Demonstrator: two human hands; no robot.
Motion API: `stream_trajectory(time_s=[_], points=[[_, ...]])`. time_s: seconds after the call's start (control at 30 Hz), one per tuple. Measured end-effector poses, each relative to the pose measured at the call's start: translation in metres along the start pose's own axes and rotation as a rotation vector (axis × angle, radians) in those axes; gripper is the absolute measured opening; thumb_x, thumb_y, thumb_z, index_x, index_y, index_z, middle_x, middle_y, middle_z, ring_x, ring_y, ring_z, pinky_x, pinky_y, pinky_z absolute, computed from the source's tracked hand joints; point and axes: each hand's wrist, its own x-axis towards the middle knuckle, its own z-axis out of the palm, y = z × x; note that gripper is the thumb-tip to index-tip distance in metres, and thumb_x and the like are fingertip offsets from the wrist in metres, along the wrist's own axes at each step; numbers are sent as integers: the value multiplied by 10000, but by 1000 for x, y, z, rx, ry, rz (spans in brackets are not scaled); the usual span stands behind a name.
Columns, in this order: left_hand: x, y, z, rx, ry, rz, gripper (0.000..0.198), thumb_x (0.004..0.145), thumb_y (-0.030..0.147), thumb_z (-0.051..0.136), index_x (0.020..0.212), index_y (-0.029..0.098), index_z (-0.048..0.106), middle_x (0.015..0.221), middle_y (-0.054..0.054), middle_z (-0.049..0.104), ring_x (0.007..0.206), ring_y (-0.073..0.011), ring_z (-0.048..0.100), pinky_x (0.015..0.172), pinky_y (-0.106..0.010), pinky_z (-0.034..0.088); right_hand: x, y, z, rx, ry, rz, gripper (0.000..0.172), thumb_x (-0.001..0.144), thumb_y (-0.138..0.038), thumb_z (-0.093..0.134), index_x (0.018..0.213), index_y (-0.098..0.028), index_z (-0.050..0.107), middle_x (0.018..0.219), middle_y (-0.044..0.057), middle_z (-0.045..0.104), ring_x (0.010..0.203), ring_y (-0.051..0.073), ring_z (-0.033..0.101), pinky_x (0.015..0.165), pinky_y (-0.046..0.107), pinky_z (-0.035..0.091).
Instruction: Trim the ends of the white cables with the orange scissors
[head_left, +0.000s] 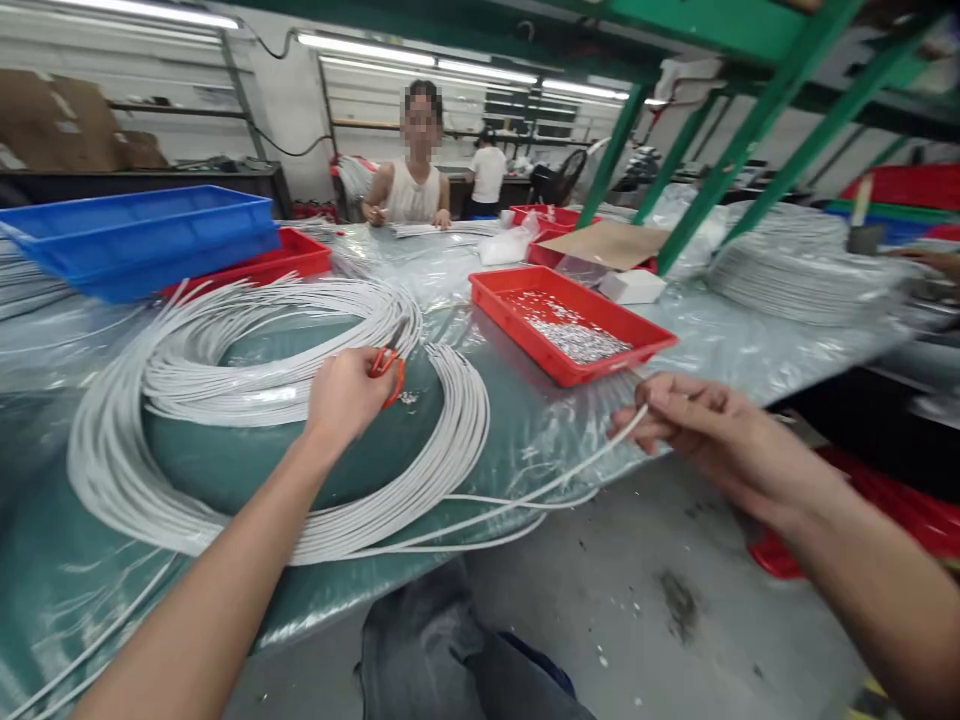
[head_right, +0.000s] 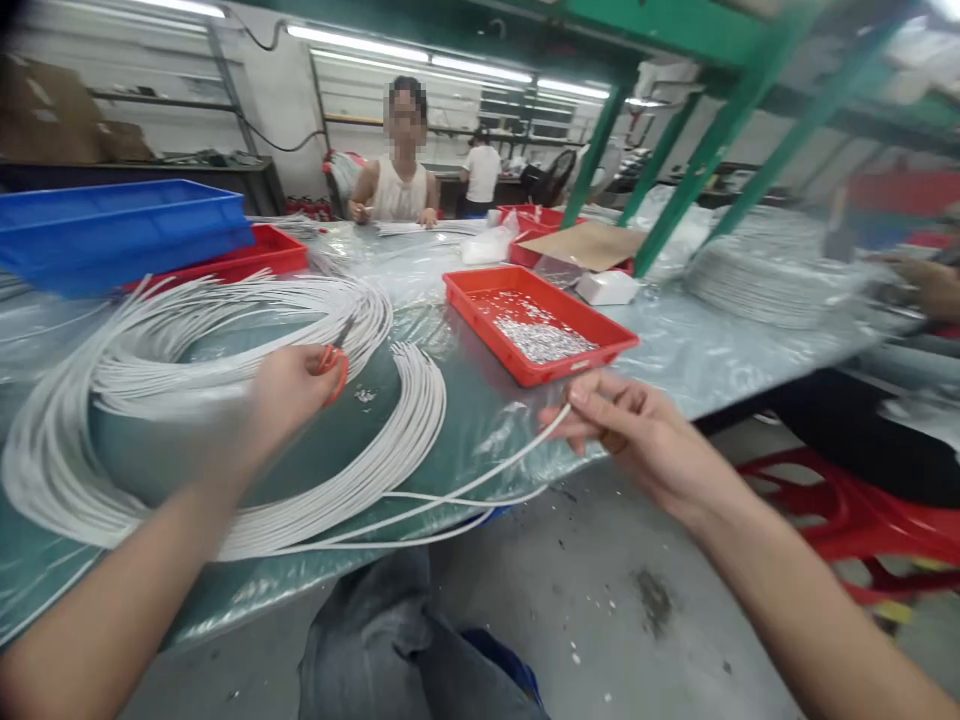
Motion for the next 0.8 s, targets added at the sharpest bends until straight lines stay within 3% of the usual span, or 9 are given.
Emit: stream_trajectory(time_s=[0.13,0.2,0.3,0.43,0.53,0.6,0.63,0.7,0.8], points=[[-4,5,-3,23,-20,6,274,786,403,519,602,201,545,534,-6,520,521,-146,415,533,-272,236,-49,80,-5,260,172,306,241,683,-395,816,778,-237,660,867,77,740,794,240,718,535,278,507],[-6,9,-5,28,-16,4,275,777,397,530,584,202,511,501,6,470,498,-136,374,525,-271,235,-56,111,3,306,205,339,188,730,-417,781,759,-272,664,856,91,721,792,251,706,561,318,507],[-10,15,-8,20,-22,21,285,776,380,525,562,203,462,475,13,419,486,-131,354,523,-269,238,-48,130,16,322,187,325,225,750,-454,752,691,-274,631,750,109,660,650,251,653,542,377,476],[-10,13,-11,21,-40,19,277,784,373,508,568,203,468,488,4,442,501,-140,384,528,-269,232,-37,125,19,278,133,269,229,733,-491,746,737,-284,648,757,140,655,700,296,675,528,393,460],[-4,5,-9,6,-12,24,268,794,386,500,597,205,518,545,-18,528,543,-157,443,541,-273,226,-43,115,3,91,45,308,305,760,-583,682,816,-284,687,792,158,686,803,322,706,493,361,435],[-1,-1,-6,3,14,33,267,800,386,493,605,209,532,572,-23,553,559,-163,464,550,-276,224,-47,106,-12,-198,-19,370,489,749,-686,626,673,-204,644,603,116,642,502,238,633,390,300,331],[0,-3,-4,8,21,37,262,800,378,494,601,210,527,571,-20,550,556,-161,459,555,-278,223,-48,99,-17,-308,-126,404,550,731,-726,607,615,-189,610,498,87,593,399,200,567,371,281,298],[1,-4,-1,25,22,50,265,798,354,491,574,213,485,540,-10,510,534,-155,422,559,-281,215,-43,79,-20,-422,-265,396,548,757,-710,591,589,-188,571,396,14,499,315,131,444,380,265,324],[-2,-1,1,40,4,56,273,797,323,483,552,216,429,512,-2,457,517,-153,382,559,-286,199,-17,43,2,-597,-357,140,489,831,-637,556,632,-191,583,420,-21,476,350,111,419,430,255,355]])
